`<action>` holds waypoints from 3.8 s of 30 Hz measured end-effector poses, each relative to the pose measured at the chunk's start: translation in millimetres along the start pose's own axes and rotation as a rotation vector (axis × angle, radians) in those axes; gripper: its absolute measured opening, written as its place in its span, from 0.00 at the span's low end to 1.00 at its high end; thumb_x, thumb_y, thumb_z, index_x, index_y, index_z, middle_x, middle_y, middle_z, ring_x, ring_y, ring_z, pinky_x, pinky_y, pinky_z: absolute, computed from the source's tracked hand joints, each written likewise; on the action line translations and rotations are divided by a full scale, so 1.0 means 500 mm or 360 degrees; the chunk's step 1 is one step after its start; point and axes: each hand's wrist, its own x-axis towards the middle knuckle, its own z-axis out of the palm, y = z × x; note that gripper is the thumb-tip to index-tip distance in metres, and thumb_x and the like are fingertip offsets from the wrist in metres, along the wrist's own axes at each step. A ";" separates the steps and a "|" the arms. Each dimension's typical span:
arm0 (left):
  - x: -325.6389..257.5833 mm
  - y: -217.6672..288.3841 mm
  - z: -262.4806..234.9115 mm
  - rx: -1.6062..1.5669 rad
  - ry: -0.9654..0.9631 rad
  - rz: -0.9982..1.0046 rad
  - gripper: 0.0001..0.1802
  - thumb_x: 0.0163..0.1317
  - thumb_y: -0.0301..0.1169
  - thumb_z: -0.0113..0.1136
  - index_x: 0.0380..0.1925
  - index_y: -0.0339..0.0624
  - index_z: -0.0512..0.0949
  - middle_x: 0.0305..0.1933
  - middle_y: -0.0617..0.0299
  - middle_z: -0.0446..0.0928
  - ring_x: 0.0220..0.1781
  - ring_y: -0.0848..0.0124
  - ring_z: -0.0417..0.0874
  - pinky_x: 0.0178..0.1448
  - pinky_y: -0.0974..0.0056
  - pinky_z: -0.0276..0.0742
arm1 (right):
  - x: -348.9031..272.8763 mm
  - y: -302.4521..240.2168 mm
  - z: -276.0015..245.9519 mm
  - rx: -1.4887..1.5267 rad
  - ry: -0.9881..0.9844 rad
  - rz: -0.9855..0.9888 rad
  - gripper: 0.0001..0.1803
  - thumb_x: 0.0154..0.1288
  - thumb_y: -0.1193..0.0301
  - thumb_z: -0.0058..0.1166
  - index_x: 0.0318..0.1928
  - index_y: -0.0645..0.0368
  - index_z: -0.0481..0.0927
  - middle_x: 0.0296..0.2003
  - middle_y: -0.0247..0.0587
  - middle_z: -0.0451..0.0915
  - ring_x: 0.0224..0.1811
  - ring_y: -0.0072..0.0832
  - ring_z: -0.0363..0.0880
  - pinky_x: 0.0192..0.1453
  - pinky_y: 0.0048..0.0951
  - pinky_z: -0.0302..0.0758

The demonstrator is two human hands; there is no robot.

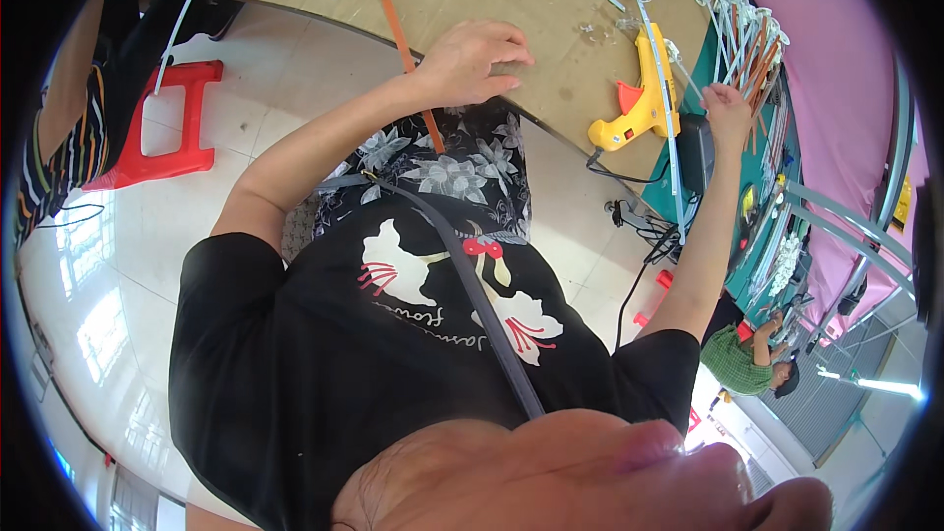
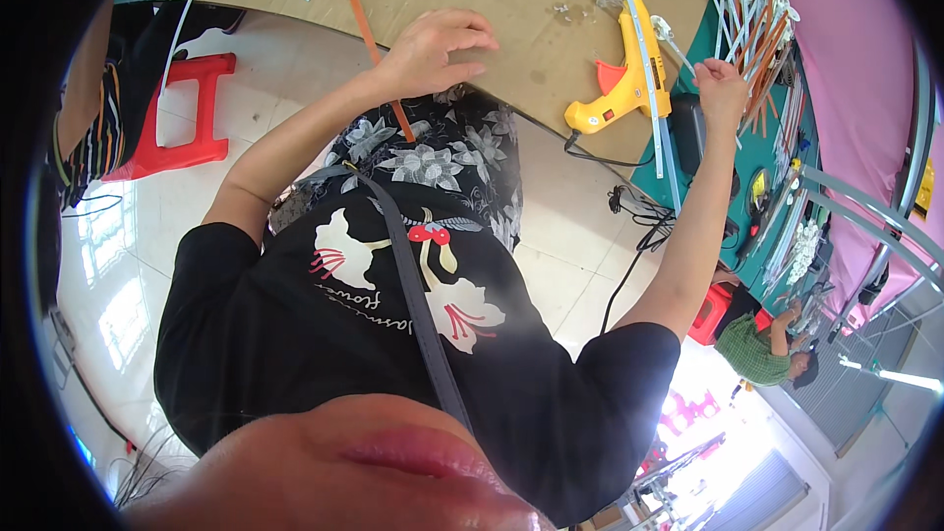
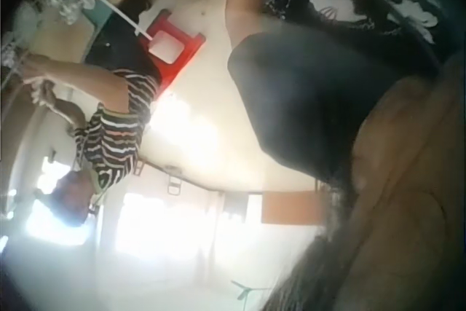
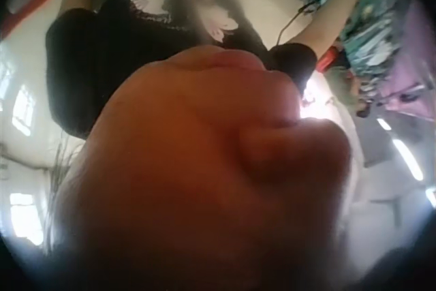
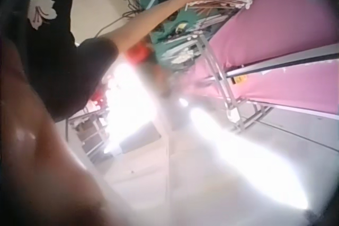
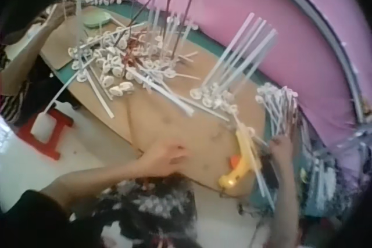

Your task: The person assembles light fixtures by attaching LED strips onto circular plastic bases by hand.

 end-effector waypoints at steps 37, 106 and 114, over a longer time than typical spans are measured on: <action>0.047 0.042 0.001 -0.0098 -0.0033 -0.0409 0.31 0.42 0.44 0.63 0.47 0.43 0.69 0.47 0.53 0.71 0.48 0.58 0.72 0.49 0.59 0.69 | -0.161 -0.339 0.055 -0.0809 0.0070 -0.1072 0.09 0.56 0.69 0.49 0.37 0.52 0.78 0.34 0.37 0.78 0.31 0.37 0.77 0.34 0.32 0.74; 0.035 -0.022 -0.037 -0.0297 -0.0108 -0.0046 0.19 0.41 0.30 0.57 0.38 0.40 0.75 0.27 0.51 0.75 0.29 0.55 0.76 0.33 0.58 0.70 | -0.208 -0.384 0.187 0.1441 -0.0203 -0.0266 0.10 0.55 0.76 0.54 0.34 0.73 0.74 0.25 0.48 0.77 0.25 0.33 0.79 0.31 0.28 0.79; 0.037 -0.023 -0.013 -0.0260 -0.0315 -0.0388 0.24 0.45 0.31 0.60 0.47 0.50 0.72 0.39 0.66 0.76 0.39 0.68 0.77 0.40 0.64 0.73 | -0.222 -0.388 0.198 0.1345 -0.0212 -0.0315 0.10 0.55 0.75 0.54 0.34 0.73 0.75 0.25 0.47 0.77 0.26 0.29 0.79 0.33 0.25 0.79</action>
